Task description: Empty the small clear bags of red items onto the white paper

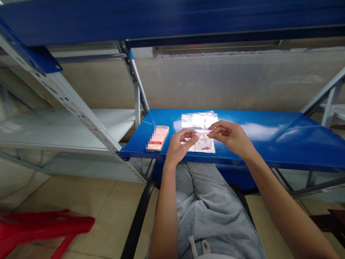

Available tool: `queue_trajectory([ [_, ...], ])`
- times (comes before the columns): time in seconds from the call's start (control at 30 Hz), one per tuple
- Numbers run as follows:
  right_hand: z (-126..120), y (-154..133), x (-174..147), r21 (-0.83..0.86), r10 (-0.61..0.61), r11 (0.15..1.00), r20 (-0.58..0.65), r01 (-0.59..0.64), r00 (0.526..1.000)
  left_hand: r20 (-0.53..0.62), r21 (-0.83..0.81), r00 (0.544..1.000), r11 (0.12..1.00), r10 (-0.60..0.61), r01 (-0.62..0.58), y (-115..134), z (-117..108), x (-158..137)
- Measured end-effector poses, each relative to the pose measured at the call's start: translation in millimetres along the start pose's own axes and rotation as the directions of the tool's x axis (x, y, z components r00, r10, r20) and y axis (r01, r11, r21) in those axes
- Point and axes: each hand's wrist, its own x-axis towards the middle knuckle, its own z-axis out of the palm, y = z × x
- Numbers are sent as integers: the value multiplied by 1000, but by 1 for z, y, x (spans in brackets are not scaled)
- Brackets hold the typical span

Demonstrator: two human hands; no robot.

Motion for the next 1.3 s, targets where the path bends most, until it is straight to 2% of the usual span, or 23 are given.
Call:
queue_trajectory([
  [0.2,-6,0,-1,-57,9,998,101,-3,995,-31,-51,1000,999,-2,0,-2,8,1],
  [0.37,0,6,2,-115,-35,992,151,52,988,-31,27,999,999,19,-18,1,11,1],
  [0.57,7,4,1,-94,-54,994,93,63,994,-66,76,996,996,55,-50,5,11,1],
  [0.77,7,-2,-2,-96,-45,994,118,57,992,56,55,998,998,3,-6,8,11,-1],
  [1.13,4,1,0,-37,0,999,192,7,981,-30,135,995,986,100,-95,8,12,-1],
  [1.3,4,-1,-1,-141,-32,989,140,52,990,8,127,999,991,46,-46,9,10,-2],
])
